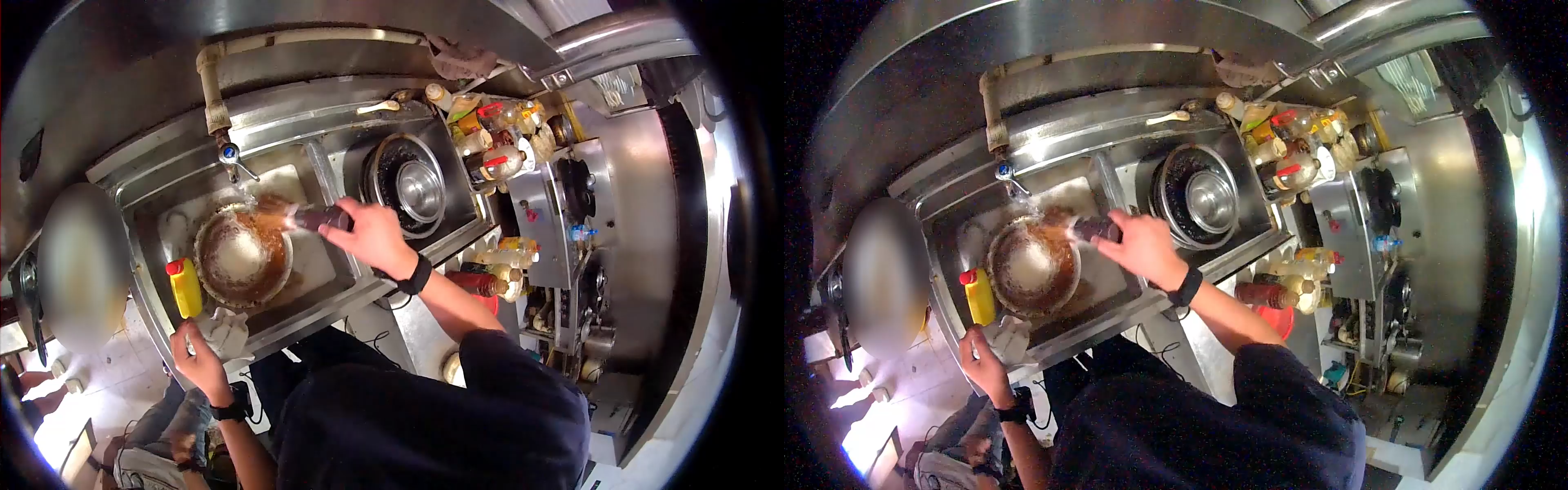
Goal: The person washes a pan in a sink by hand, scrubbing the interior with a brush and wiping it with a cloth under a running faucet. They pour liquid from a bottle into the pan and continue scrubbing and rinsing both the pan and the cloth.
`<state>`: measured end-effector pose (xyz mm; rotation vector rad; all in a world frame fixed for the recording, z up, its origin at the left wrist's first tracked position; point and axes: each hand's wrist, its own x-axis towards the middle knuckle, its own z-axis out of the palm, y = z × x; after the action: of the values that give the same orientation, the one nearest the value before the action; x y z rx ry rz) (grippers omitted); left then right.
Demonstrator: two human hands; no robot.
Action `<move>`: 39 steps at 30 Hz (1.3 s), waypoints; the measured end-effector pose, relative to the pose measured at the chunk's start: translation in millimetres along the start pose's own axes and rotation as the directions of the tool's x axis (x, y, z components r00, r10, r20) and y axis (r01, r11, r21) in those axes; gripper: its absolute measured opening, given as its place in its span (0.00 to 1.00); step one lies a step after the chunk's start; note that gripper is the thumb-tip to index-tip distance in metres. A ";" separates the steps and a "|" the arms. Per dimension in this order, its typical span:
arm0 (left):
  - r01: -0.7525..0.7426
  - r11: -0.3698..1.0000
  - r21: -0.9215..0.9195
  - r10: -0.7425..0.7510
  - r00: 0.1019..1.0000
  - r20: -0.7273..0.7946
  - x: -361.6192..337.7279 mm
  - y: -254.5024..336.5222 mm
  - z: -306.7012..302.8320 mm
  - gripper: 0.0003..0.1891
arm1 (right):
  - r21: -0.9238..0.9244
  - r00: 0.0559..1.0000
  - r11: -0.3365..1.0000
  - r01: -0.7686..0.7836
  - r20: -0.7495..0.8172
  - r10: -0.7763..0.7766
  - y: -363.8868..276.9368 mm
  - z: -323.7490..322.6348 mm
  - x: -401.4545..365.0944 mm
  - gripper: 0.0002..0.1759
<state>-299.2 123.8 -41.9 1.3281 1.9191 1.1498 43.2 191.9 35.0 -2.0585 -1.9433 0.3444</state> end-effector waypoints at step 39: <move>0.054 0.999 0.006 -0.054 0.995 0.083 3.1 -6.8 -4.6 0.13 | 0.055 0.889 0.997 0.047 0.453 -0.067 -55.6 144.8 -33.0 0.22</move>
<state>-307.2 124.0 -45.4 1.2979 1.8866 1.0482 -63.5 168.2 -80.0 -2.0190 -2.2207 0.9197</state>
